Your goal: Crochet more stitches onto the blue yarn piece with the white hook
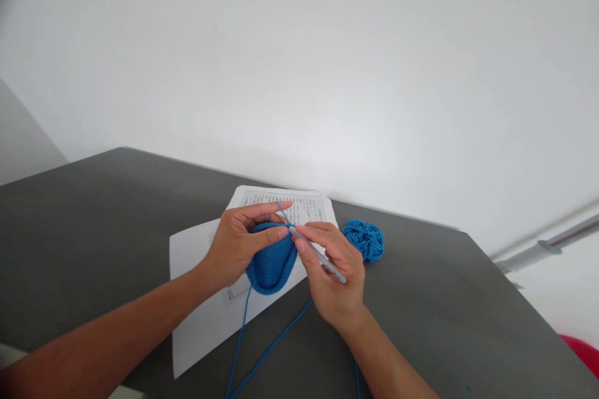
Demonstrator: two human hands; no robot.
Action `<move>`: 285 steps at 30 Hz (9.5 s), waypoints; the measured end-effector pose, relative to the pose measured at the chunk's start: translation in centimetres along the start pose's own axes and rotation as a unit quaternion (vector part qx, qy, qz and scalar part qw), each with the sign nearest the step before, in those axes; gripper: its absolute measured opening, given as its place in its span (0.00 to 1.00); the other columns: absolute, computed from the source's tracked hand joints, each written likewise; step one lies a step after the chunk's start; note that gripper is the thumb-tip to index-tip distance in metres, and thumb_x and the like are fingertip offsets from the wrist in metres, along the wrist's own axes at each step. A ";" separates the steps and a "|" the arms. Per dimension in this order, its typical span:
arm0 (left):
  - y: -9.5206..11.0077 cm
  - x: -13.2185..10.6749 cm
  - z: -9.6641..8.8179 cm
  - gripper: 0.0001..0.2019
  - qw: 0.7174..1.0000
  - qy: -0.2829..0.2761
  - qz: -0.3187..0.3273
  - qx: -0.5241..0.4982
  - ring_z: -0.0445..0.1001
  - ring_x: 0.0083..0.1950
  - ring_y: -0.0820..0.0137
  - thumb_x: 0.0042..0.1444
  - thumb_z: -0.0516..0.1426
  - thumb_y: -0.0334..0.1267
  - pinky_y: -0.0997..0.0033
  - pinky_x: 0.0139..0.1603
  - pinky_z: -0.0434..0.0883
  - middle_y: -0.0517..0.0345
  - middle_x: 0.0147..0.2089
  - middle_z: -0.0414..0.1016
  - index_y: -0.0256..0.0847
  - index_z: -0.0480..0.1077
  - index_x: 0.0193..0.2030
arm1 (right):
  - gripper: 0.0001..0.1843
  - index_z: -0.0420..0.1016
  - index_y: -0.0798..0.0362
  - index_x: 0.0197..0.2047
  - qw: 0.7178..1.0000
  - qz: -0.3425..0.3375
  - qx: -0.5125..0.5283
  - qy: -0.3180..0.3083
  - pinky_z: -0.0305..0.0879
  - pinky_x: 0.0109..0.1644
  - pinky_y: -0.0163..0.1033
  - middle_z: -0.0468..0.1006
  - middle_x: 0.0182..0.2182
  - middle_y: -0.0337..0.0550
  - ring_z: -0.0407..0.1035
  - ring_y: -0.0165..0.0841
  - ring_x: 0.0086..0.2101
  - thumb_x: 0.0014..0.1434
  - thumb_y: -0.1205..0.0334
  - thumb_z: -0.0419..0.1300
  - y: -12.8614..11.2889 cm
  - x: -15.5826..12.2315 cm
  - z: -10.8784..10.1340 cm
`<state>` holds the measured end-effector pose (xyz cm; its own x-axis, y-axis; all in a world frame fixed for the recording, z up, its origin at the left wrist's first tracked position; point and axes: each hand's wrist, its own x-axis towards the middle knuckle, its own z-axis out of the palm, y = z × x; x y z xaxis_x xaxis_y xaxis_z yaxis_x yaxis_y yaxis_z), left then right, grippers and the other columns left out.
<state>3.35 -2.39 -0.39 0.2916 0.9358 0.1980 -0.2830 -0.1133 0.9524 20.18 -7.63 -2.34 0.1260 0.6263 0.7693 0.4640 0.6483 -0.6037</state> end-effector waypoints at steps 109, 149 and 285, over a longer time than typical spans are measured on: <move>2.0 0.2 -0.1 0.18 0.993 -0.008 0.027 0.117 0.82 0.39 0.65 0.54 0.67 0.34 0.66 0.49 0.77 0.57 0.35 0.86 0.37 0.84 0.52 | 0.08 0.84 0.52 0.43 0.900 0.248 0.353 0.054 0.83 0.32 0.39 0.85 0.28 0.42 0.81 0.33 0.28 0.63 0.58 0.69 -0.4 0.3 2.1; 2.0 1.0 -2.4 0.26 0.974 -0.067 -0.181 -0.120 0.82 0.34 0.69 0.37 0.78 0.32 0.73 0.37 0.77 0.50 0.35 0.86 0.34 0.84 0.47 | 0.22 0.83 0.43 0.56 0.982 -0.102 0.010 -0.160 0.81 0.39 0.38 0.85 0.40 0.42 0.81 0.34 0.38 0.64 0.75 0.65 -1.2 2.1 -3.2; 0.7 0.3 -1.5 0.26 0.991 -0.041 -0.125 0.005 0.79 0.34 0.70 0.42 0.72 0.31 0.72 0.36 0.73 0.51 0.38 0.87 0.35 0.83 0.52 | 0.07 0.89 0.47 0.42 0.952 0.189 0.228 -0.079 0.81 0.34 0.36 0.85 0.30 0.42 0.81 0.32 0.27 0.60 0.57 0.73 0.7 0.7 -2.3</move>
<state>1.87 -1.72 0.02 0.4240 0.9053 -0.0259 -0.1836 0.1140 0.9764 22.63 -7.74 -1.69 0.0588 0.8856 0.4608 -0.0227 0.4627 -0.8862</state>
